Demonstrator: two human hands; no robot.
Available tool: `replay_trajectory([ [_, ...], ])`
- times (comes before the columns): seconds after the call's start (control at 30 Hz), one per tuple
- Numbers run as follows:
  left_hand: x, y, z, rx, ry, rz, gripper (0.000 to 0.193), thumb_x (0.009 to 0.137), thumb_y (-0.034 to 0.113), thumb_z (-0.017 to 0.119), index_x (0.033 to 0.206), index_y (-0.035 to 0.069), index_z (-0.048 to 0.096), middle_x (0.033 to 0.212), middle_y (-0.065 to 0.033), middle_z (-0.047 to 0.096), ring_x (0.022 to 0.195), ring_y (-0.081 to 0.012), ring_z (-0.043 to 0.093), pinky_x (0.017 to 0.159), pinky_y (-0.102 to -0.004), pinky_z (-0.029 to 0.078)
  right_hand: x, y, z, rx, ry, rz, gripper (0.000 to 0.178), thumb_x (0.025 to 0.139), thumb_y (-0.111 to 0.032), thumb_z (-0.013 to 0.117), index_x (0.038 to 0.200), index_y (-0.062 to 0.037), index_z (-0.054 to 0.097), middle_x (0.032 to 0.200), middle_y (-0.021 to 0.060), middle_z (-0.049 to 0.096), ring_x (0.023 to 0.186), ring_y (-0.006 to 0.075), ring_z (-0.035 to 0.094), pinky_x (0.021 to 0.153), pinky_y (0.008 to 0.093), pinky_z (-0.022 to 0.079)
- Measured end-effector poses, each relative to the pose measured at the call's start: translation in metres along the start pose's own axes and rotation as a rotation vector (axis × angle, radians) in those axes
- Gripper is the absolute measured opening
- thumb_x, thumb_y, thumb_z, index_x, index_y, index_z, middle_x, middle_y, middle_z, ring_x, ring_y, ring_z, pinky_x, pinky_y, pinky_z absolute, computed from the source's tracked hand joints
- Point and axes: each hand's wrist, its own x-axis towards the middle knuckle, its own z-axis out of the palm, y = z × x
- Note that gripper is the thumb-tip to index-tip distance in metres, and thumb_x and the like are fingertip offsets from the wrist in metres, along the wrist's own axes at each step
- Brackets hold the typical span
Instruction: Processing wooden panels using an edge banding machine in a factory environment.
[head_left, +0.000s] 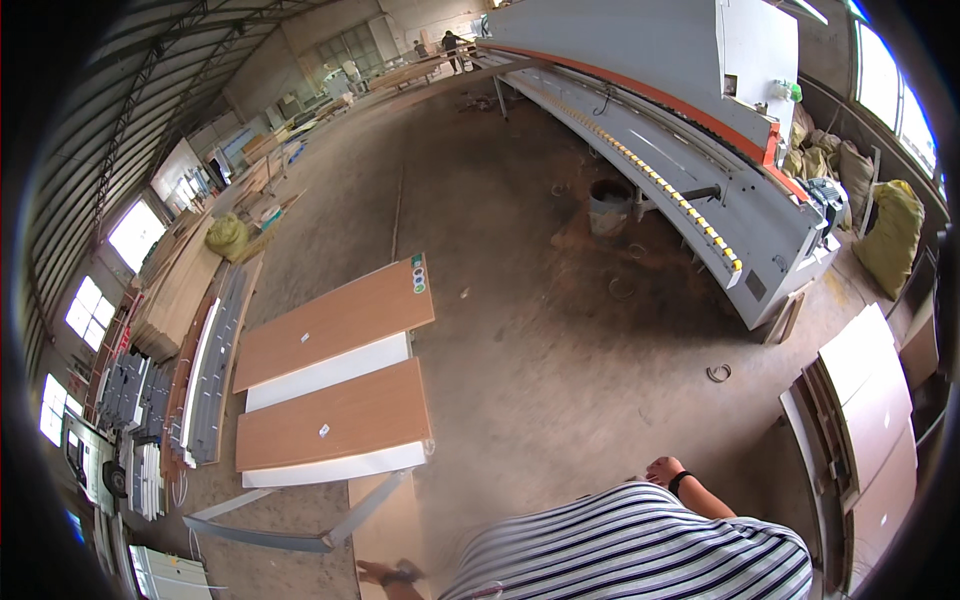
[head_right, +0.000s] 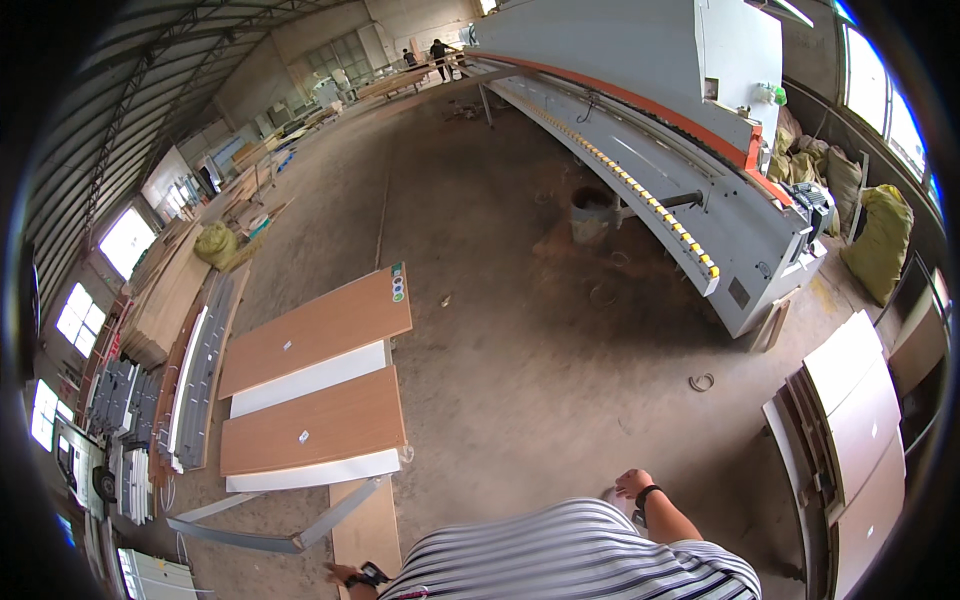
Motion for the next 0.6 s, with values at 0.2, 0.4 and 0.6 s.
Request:
replay_trajectory([
  [0.2, -0.247, 0.035, -0.001, 0.649, -1.479, 0.563, 0.040, 0.081, 0.032, 0.050, 0.111, 0.007, 0.045, 0.109, -0.0171, 0.047, 0.098, -0.0310, 0.048, 0.080, -0.0410, 0.041, 0.021, -0.011, -0.088, -0.215, 0.110, -0.053, 0.016, 0.076, -0.014, 0.059, 0.084, -0.0005, 0.058, 0.078, 0.0112, 0.063, 0.062, 0.0179, 0.062, 0.055, 0.0278, 0.050],
  [0.4, -0.368, 0.144, -0.020, 0.586, -1.700, 1.235, 0.030, 0.081, 0.027, 0.051, 0.100, 0.004, 0.053, 0.100, -0.0154, 0.053, 0.091, -0.0276, 0.052, 0.076, -0.0386, 0.043, 0.097, 0.020, -0.179, -0.893, 0.000, -0.221, 0.017, 0.080, -0.017, 0.051, 0.090, -0.0079, 0.061, 0.079, 0.0043, 0.064, 0.065, 0.0160, 0.063, 0.055, 0.0262, 0.049],
  [0.6, -0.415, 0.167, 0.005, 0.283, -1.594, 0.638, 0.029, 0.078, 0.028, 0.052, 0.088, 0.001, 0.057, 0.077, -0.0132, 0.061, 0.074, -0.0237, 0.058, 0.064, -0.0363, 0.046, 0.140, 0.023, -0.208, -1.139, -0.030, -0.337, 0.021, 0.084, -0.014, 0.041, 0.089, -0.0080, 0.060, 0.082, -0.0009, 0.063, 0.073, 0.0094, 0.062, 0.058, 0.0252, 0.049],
])
